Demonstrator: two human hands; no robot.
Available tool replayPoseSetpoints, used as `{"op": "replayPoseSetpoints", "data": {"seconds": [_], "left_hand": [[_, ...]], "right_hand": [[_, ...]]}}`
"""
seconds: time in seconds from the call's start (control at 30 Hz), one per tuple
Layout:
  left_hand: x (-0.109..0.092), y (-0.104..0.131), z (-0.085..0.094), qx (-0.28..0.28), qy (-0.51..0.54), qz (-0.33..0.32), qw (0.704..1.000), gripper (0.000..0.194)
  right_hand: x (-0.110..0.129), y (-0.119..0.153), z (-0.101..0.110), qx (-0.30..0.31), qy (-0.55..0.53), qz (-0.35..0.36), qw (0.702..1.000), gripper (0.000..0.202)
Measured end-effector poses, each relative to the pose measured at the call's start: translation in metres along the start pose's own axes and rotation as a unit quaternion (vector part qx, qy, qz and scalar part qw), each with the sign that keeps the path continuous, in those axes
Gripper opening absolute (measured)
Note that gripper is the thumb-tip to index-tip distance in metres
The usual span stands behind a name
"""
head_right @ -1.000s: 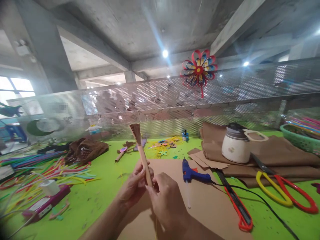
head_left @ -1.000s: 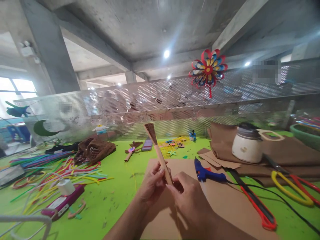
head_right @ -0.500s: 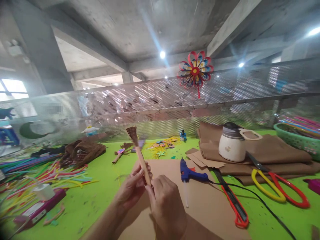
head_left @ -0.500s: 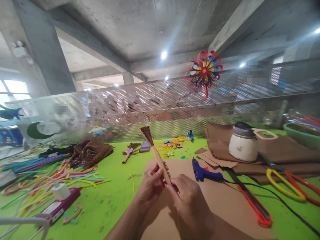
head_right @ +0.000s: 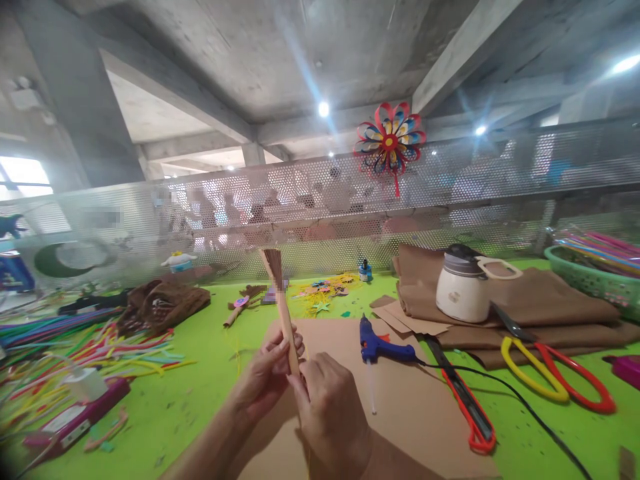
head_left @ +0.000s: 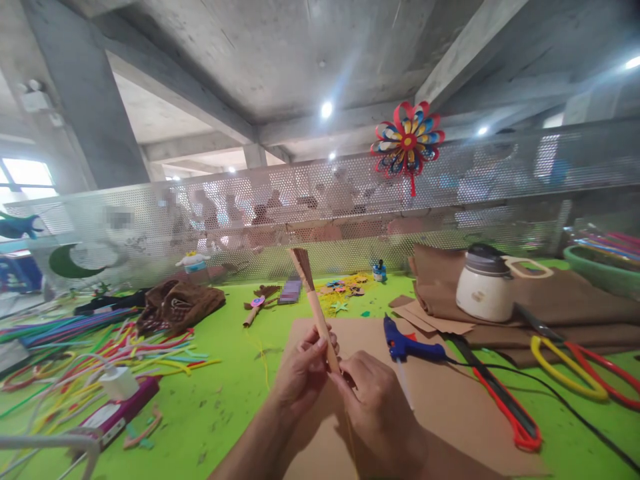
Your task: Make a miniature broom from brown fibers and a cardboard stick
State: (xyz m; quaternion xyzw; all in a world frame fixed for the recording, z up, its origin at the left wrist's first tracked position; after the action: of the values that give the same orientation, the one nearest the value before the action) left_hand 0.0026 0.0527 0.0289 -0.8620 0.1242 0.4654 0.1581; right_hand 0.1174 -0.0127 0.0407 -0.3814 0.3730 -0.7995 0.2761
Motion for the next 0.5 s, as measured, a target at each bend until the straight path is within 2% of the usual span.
{"op": "replayPoseSetpoints", "data": {"seconds": [0.23, 0.5], "left_hand": [[-0.0013, 0.0021, -0.0069, 0.034, 0.011, 0.01, 0.999, 0.026], [0.0017, 0.0007, -0.0034, 0.011, -0.001, 0.034, 0.999, 0.033]], "right_hand": [[-0.0011, 0.0032, -0.0037, -0.014, -0.027, -0.021, 0.999, 0.014], [-0.0099, 0.0023, -0.007, 0.0, -0.116, -0.111, 0.987, 0.007]]}}
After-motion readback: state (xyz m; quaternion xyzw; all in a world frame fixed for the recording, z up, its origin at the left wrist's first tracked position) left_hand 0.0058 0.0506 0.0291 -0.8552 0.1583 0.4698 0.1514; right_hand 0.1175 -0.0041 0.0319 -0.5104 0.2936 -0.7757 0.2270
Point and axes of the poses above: each hand's wrist, its own y-axis away from the middle knuckle, its own z-axis out of the back of the hand, x = y × z, the point moved 4 cm from there along -y, towards the middle knuckle, and after that the axes turned 8 degrees about -y, right-handed, at the moved point
